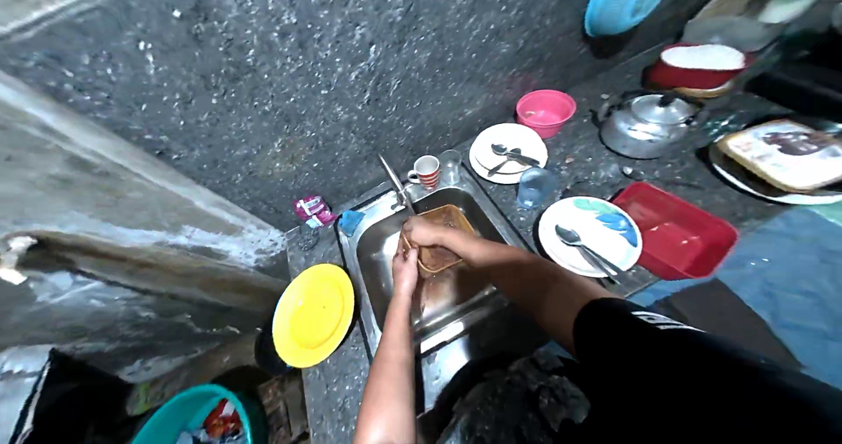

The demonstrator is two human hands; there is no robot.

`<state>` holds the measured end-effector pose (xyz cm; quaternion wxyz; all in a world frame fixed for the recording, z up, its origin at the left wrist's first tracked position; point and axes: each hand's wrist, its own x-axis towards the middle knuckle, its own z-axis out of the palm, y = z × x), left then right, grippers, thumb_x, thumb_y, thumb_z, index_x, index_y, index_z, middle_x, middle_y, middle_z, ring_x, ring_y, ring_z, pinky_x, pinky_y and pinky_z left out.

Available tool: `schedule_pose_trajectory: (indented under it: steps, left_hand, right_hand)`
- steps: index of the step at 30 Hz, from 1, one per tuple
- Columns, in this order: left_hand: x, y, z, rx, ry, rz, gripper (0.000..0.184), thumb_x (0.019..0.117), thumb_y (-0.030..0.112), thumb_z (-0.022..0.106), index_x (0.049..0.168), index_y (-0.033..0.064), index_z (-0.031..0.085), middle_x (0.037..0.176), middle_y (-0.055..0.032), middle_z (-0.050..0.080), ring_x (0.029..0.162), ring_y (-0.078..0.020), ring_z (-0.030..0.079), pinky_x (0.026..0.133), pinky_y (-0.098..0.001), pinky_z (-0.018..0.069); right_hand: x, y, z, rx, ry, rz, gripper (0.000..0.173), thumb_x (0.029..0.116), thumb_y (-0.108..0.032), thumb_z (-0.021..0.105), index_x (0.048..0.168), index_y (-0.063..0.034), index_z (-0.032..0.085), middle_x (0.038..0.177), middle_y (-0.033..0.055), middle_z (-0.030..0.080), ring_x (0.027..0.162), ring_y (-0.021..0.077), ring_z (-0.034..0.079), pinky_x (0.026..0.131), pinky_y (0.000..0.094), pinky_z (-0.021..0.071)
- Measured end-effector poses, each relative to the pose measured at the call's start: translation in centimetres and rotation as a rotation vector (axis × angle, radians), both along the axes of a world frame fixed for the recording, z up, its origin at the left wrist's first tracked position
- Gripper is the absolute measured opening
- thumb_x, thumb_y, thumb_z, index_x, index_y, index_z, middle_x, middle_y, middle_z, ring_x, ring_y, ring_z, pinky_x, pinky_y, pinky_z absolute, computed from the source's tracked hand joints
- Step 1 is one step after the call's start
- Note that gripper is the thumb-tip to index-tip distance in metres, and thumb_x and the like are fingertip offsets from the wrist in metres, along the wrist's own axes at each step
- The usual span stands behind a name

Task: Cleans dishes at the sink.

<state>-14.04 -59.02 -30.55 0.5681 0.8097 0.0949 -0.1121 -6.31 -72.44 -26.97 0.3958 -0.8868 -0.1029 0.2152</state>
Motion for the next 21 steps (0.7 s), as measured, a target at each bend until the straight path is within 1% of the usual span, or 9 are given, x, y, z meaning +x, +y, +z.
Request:
schedule_pose_trajectory:
  steps: [5,7,9,11,13,16,18,20,21]
  left_hand:
    - [1.9,-0.8,0.8,0.117,-0.038,-0.027,0.063,0.1066,0.04,0.051,0.16,0.0109,0.037,0.156,-0.0244,0.045,0.142,-0.0359,0.047,0.116,-0.0534,0.0411]
    - [2.8,-1.1,1.2,0.155,-0.061,-0.031,0.06,0.1074,0.04,0.05,0.159,0.0107,0.039,0.155,-0.0269,0.044,0.141,-0.0385,0.047,0.116,-0.0547,0.0399]
    - [3.5,-1.3,1.4,0.156,-0.086,-0.022,0.057,0.1086,0.037,0.046,0.158,0.009,0.04,0.154,-0.0273,0.046,0.142,-0.0391,0.046,0.118,-0.055,0.0379]
    - [4.1,-1.4,1.7,0.135,-0.112,-0.01,0.056,0.1093,0.036,0.045,0.158,0.0085,0.041,0.151,-0.0283,0.048,0.14,-0.0403,0.048,0.115,-0.0563,0.0395]
    - [4.4,-1.7,2.4,0.14,-0.124,-0.03,0.054,0.1089,0.034,0.048,0.158,0.011,0.042,0.152,-0.0275,0.047,0.14,-0.0405,0.048,0.116,-0.0566,0.0395]
    - [4.6,-2.4,3.3,0.253,-0.095,-0.069,0.055,0.1081,0.037,0.051,0.158,0.0149,0.042,0.153,-0.0248,0.047,0.137,-0.0399,0.051,0.113,-0.058,0.0426]
    - [4.7,-2.8,3.7,0.306,-0.089,-0.077,0.057,0.108,0.04,0.051,0.159,0.0167,0.042,0.154,-0.0225,0.046,0.138,-0.0385,0.051,0.114,-0.0576,0.0416]
    - [4.8,-3.2,3.8,0.316,-0.096,-0.07,0.057,0.1077,0.041,0.051,0.158,0.0159,0.044,0.154,-0.0219,0.047,0.138,-0.0379,0.05,0.114,-0.0578,0.0413]
    - [4.8,-3.5,4.0,0.324,-0.095,-0.068,0.056,0.1076,0.041,0.052,0.156,0.0148,0.045,0.153,-0.0216,0.048,0.138,-0.038,0.05,0.114,-0.0581,0.0412]
  right_hand:
    - [0.3,-1.7,-0.2,0.136,0.095,-0.329,0.032,0.1068,-0.023,0.052,0.117,0.0015,0.069,0.117,0.0252,0.068,0.111,0.039,0.066,0.096,0.0605,0.0512]
    - [-0.6,-1.3,-0.4,0.345,0.104,-0.32,0.028,0.1082,-0.019,0.052,0.123,0.0007,0.065,0.118,0.0218,0.067,0.107,0.0319,0.064,0.095,0.0522,0.0508]
    - [-1.5,-1.1,-1.5,0.557,0.178,-0.271,0.034,0.1085,-0.012,0.048,0.136,0.0026,0.06,0.136,0.0201,0.063,0.121,0.0253,0.062,0.105,0.0433,0.0489]
    - [-3.2,-1.7,-2.4,0.658,0.238,-0.203,0.033,0.1082,-0.01,0.048,0.135,0.0064,0.058,0.135,0.0209,0.061,0.117,0.0216,0.062,0.102,0.0378,0.0504]
    - [-4.7,-3.0,-2.1,0.527,0.193,-0.038,0.031,0.1075,-0.011,0.05,0.128,0.0095,0.062,0.129,0.0231,0.063,0.116,0.023,0.061,0.105,0.0401,0.0472]
    - [-4.9,-5.2,-2.0,0.202,0.151,0.156,0.035,0.1107,-0.019,0.047,0.13,0.0043,0.065,0.13,0.0241,0.065,0.122,0.0318,0.061,0.109,0.0512,0.0436]
    - [-4.3,-6.2,-3.5,-0.013,0.159,0.176,0.034,0.1092,-0.019,0.049,0.121,0.0074,0.066,0.121,0.0292,0.065,0.115,0.0413,0.062,0.101,0.061,0.0456]
    - [-4.1,-6.4,-4.2,-0.032,0.152,0.135,0.033,0.1072,-0.02,0.052,0.119,0.0073,0.067,0.121,0.029,0.066,0.115,0.042,0.063,0.101,0.0625,0.0465]
    - [-4.3,-6.2,-4.1,0.092,0.153,0.071,0.031,0.1073,-0.021,0.054,0.118,0.0049,0.067,0.12,0.0246,0.066,0.113,0.0353,0.063,0.1,0.056,0.047]
